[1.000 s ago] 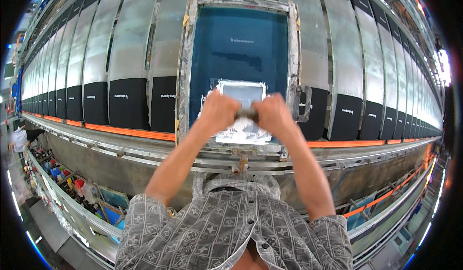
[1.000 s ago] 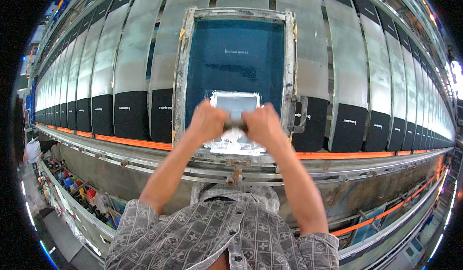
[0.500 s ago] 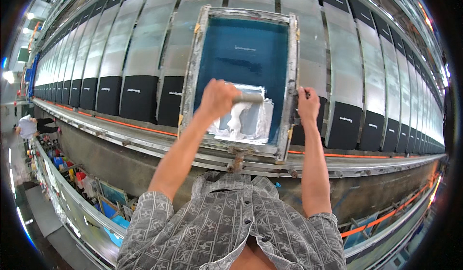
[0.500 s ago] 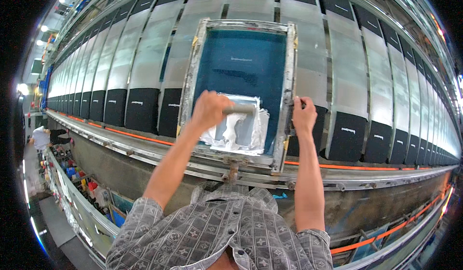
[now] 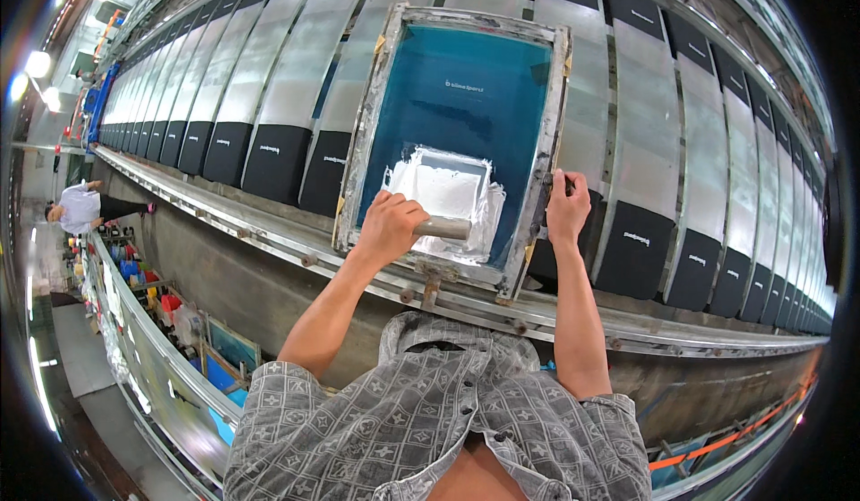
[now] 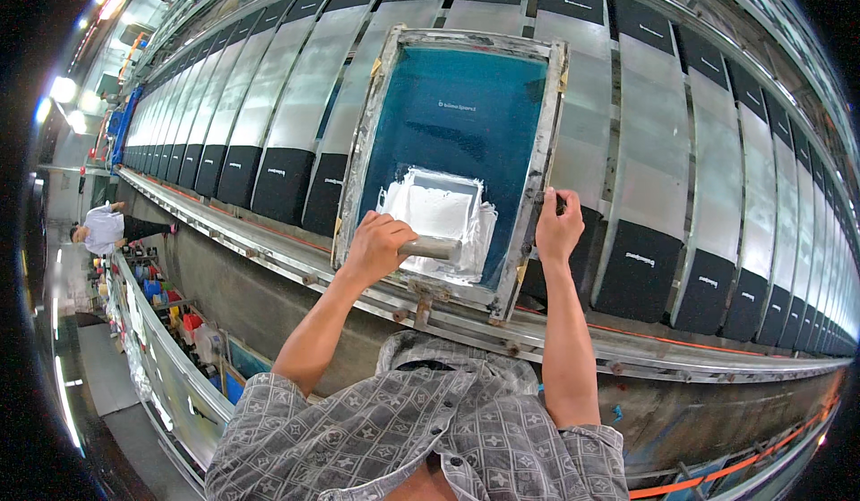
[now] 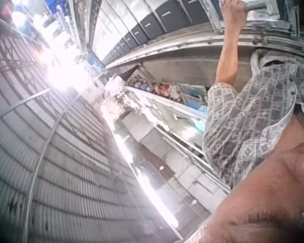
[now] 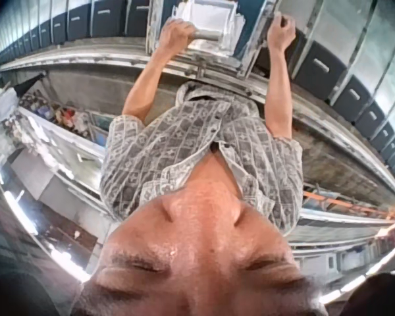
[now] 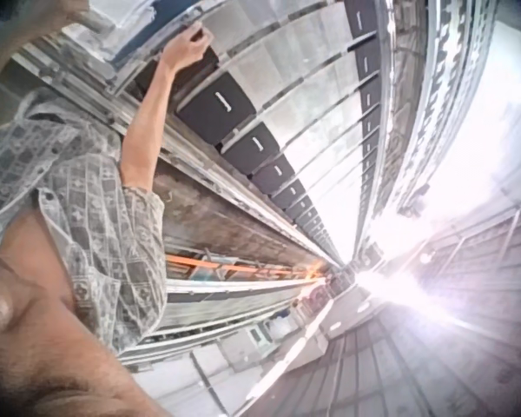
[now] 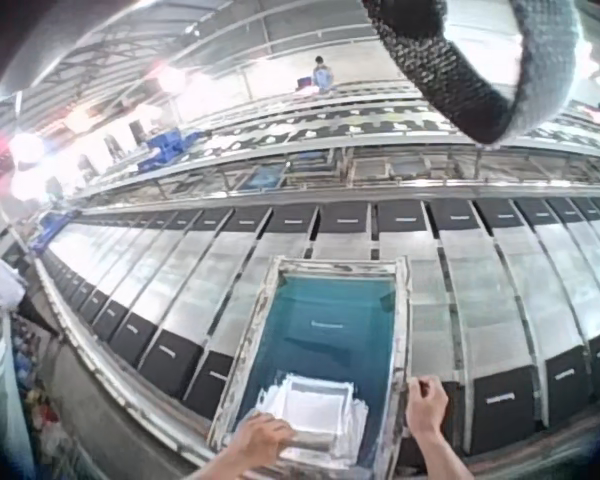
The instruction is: The person uses a squeegee to spread white ink across a screen printing frame. They repeatedly pull the ink from the top to the bottom of the frame, then lift and reposition the squeegee to repeat the motion.
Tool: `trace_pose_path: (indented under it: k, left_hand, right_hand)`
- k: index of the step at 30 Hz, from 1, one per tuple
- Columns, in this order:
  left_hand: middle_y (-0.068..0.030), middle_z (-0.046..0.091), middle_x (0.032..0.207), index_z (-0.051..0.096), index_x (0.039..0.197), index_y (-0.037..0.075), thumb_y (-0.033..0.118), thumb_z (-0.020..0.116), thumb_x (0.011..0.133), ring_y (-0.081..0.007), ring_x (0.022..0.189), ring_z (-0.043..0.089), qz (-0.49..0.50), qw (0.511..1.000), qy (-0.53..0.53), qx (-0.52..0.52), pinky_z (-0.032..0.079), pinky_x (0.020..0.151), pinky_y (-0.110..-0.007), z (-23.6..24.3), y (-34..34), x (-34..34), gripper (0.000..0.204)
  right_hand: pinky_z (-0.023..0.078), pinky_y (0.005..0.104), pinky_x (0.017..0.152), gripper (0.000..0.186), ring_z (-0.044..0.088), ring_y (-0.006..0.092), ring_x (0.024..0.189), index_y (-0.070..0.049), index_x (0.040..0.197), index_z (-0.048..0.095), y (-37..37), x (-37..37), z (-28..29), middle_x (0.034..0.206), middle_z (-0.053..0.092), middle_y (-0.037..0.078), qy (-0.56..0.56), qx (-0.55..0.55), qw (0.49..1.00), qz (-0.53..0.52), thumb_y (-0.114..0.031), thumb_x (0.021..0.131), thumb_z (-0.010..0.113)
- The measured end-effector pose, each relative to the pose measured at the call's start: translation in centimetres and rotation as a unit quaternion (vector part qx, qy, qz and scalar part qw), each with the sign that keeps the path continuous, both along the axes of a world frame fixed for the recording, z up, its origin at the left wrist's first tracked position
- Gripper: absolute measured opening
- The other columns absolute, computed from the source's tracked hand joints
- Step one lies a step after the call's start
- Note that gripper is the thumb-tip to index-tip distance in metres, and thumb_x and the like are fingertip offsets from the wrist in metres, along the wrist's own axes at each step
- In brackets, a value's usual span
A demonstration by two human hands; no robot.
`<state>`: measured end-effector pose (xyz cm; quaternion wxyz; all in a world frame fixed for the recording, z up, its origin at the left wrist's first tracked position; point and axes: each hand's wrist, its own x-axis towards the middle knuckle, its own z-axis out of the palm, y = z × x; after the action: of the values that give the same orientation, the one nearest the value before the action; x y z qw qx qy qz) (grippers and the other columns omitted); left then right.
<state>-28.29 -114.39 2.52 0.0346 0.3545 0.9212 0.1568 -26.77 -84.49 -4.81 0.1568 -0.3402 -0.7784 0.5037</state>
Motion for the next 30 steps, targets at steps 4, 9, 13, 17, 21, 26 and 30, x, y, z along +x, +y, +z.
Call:
trace_pose_path:
  k: [4, 9, 13, 17, 21, 26, 30]
  left_hand:
    - [-0.0003, 0.067, 0.085, 0.07, 0.082, 0.012, 0.011, 0.076, 0.063, -0.0205, 0.081, 0.061, 0.006, 1.0, -0.025, 0.006, 0.042, 0.077, -0.035, -0.5, -0.7, -1.3, 0.02]
    - [-0.0038, 0.065, 0.076, 0.067, 0.074, 0.011, 0.019, 0.075, 0.066, -0.0235, 0.074, 0.062, -0.017, 0.998, -0.061, -0.007, 0.043, 0.073, -0.037, -2.2, -1.2, -1.0, 0.014]
    - [-0.0079, 0.065, 0.072, 0.068, 0.077, 0.011, 0.031, 0.075, 0.07, -0.0296, 0.074, 0.064, -0.049, 0.984, -0.153, -0.073, 0.048, 0.071, -0.04, -0.7, -1.3, -3.5, 0.022]
    - [-0.01, 0.067, 0.075, 0.069, 0.08, 0.015, 0.038, 0.076, 0.068, -0.0325, 0.079, 0.065, -0.047, 0.981, -0.143, -0.12, 0.051, 0.073, -0.043, -0.6, 0.5, -10.1, 0.027]
    - [-0.0113, 0.068, 0.075, 0.07, 0.076, 0.014, 0.031, 0.08, 0.064, -0.0322, 0.079, 0.066, -0.051, 0.987, -0.114, -0.101, 0.052, 0.069, -0.041, -0.3, 3.5, -15.8, 0.023]
    - [-0.01, 0.065, 0.068, 0.067, 0.069, 0.012, 0.025, 0.071, 0.073, -0.0304, 0.069, 0.064, -0.064, 0.996, -0.051, -0.04, 0.047, 0.068, -0.042, -2.6, 2.1, -12.5, 0.014]
    - [-0.0101, 0.064, 0.066, 0.067, 0.068, 0.015, 0.022, 0.071, 0.071, -0.0301, 0.067, 0.063, -0.069, 0.988, -0.135, -0.027, 0.045, 0.068, -0.04, -2.1, -0.5, -5.3, 0.009]
  right_hand:
    - [0.046, 0.0349, 0.066, 0.026, 0.059, 0.0224, 0.068, -0.003, 0.09, 0.061, -0.7, -0.5, -0.2, 0.077, 0.063, 0.012, -0.025, 0.036, 0.999, -0.001, -0.029, 0.09, 0.061]
    - [0.047, 0.0368, 0.068, 0.026, 0.06, 0.0259, 0.07, -0.004, 0.093, 0.062, -0.8, -0.8, -0.9, 0.079, 0.065, 0.013, -0.061, 0.066, 0.996, -0.006, -0.03, 0.09, 0.06]
    - [0.049, 0.0418, 0.074, 0.027, 0.062, 0.0312, 0.076, -0.005, 0.095, 0.064, -0.8, -1.4, 1.8, 0.085, 0.066, 0.015, -0.205, 0.158, 0.965, 0.041, -0.031, 0.089, 0.061]
    - [0.049, 0.0399, 0.077, 0.041, 0.063, 0.0302, 0.087, -0.005, 0.096, 0.065, -3.0, -5.3, 6.0, 0.092, 0.066, 0.015, -0.006, 0.222, 0.926, 0.304, -0.045, 0.086, 0.063]
    - [0.05, 0.0393, 0.069, 0.036, 0.065, 0.0325, 0.08, -0.005, 0.093, 0.065, -7.5, -10.5, 8.9, 0.083, 0.068, 0.015, -0.177, 0.158, 0.846, 0.477, -0.037, 0.078, 0.071]
    - [0.051, 0.0441, 0.074, 0.014, 0.066, 0.0329, 0.079, -0.01, 0.083, 0.065, -9.5, -8.2, 5.7, 0.079, 0.068, 0.013, -0.212, 0.253, 0.806, 0.491, -0.02, 0.074, 0.067]
    - [0.049, 0.0451, 0.066, 0.018, 0.062, 0.0345, 0.065, -0.009, 0.075, 0.062, -11.3, -0.9, 5.5, 0.063, 0.061, 0.015, -0.128, 0.265, 0.796, 0.529, -0.023, 0.072, 0.073]
